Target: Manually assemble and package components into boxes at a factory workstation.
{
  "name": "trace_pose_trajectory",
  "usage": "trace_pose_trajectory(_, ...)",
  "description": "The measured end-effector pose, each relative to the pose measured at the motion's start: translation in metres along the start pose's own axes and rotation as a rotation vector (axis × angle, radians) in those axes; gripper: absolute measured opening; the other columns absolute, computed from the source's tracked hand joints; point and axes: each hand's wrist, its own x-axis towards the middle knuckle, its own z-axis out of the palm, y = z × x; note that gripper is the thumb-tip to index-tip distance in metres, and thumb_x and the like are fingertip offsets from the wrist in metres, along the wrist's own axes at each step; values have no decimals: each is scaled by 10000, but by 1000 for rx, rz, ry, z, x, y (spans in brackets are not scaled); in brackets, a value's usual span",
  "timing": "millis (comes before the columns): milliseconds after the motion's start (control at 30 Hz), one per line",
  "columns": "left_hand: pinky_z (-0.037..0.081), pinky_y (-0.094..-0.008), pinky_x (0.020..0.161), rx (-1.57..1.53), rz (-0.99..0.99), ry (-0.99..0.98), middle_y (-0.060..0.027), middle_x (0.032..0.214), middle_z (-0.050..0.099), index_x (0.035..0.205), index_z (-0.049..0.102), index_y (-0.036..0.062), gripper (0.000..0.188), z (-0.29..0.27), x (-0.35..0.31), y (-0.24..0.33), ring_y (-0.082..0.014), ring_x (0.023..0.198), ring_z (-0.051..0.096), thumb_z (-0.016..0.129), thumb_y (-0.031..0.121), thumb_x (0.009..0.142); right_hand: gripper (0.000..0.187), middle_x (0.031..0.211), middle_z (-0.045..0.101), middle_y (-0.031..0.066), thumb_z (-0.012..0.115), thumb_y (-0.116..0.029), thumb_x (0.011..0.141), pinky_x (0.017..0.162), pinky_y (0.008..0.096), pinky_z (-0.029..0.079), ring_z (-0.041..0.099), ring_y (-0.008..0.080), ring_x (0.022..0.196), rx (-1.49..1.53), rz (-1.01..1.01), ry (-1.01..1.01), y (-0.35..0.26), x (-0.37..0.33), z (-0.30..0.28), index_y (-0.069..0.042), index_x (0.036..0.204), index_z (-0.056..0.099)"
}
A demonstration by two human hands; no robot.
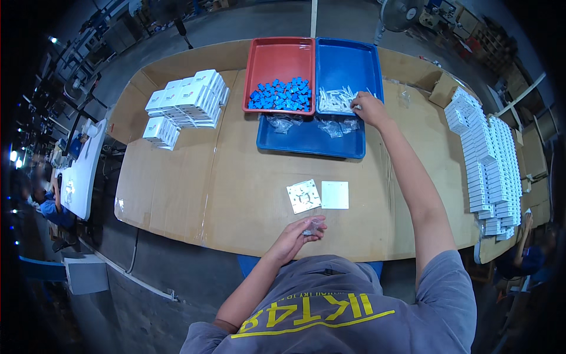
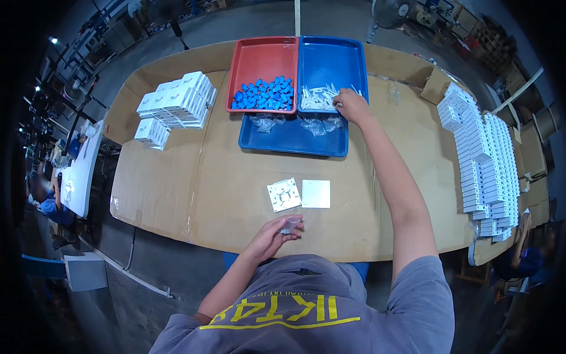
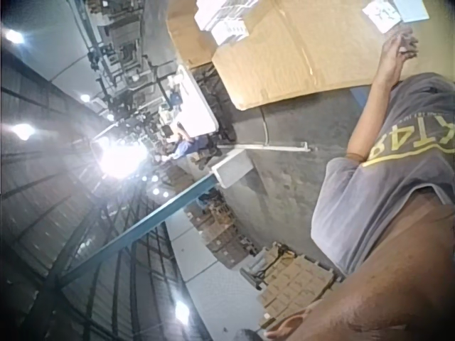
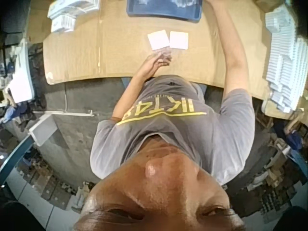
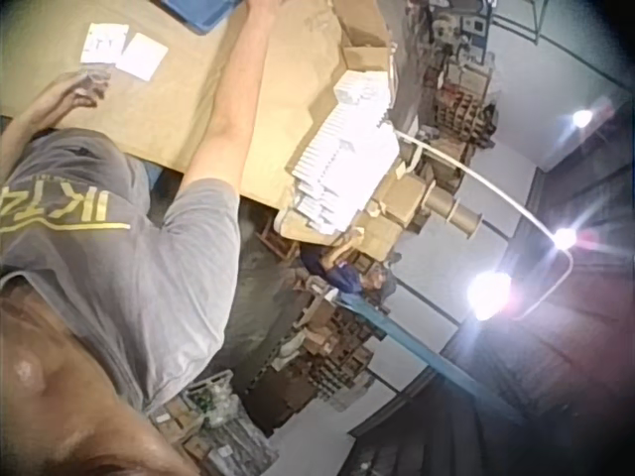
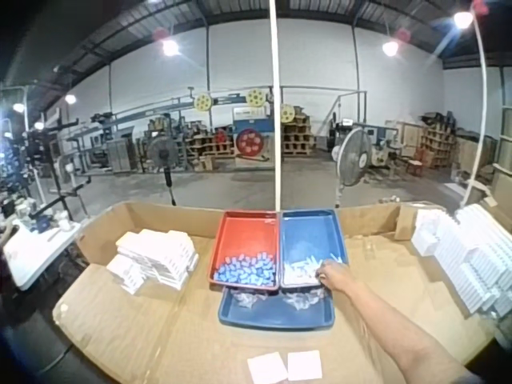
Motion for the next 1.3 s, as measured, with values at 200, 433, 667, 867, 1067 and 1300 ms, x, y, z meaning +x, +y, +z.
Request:
trace_pose_trajectory(200, 500, -312, 981, 59, -10, -10, -87, 1237, 698, 1442, 580, 12, 475, 4, 3, -3, -143, 1061, 639, 415, 348, 1149, 136, 1039, 645, 73, 733, -116, 883, 864, 406, 547, 656, 280, 1017, 32, 13, 65, 9, -3, 8, -126, 1011, 778)
trace_pose_trajectory(433, 496, -319, 944, 87, -10, -31, -82, 1242, 710, 1435, 598, 3, 483, 7, 4, -3, -137, 1010, 624, 411, 346, 1150, 133, 1003, 759, 20, 766, -183, 972, 649, 290, 514, 623, 84, 767, 1134, 542, 388, -10, -21, -1, -84, 1060, 783)
trace_pose_trajectory(667, 530, -350, 968, -38, 12, -14, -148, 1246, 702, 1418, 569, -62, 468, 3, 11, -12, -195, 1047, 670, 403, 283, 1150, 181, 970, 744, 24, 724, -121, 996, 617, 209, 460, 598, 49, 738, 1618, 532, 368, -55, -106, 3, -34, 1154, 739)
trace_pose_trajectory(867, 545, -361, 949, -182, -33, 71, -131, 1223, 710, 1399, 579, -34, 494, 0, 19, -10, -203, 1045, 688, 361, 338, 1157, 130, 835, 687, -4, 753, -72, 943, 613, 210, 432, 574, 51, 697, 1425, 597, 151, -157, -201, 32, -17, 1061, 759)
trace_pose_trajectory(1067, 556, -360, 921, -164, -72, 75, -121, 1205, 716, 1392, 583, -8, 501, 3, 22, -7, -203, 1021, 698, 337, 364, 1162, 100, 775, 605, -82, 783, -91, 927, 600, 220, 356, 443, 15, 669, 1253, 420, -121, -190, -229, 16, -47, 1017, 787)
trace_pose_trajectory(1300, 591, -367, 889, -153, -94, 77, -131, 1199, 719, 1341, 604, 7, 430, 13, 25, 1, -212, 1009, 718, 410, 341, 1153, 129, 918, 697, 19, 773, -77, 893, 714, 278, 470, 608, 130, 803, 1063, 117, -313, -185, -203, -17, -37, 1015, 781)
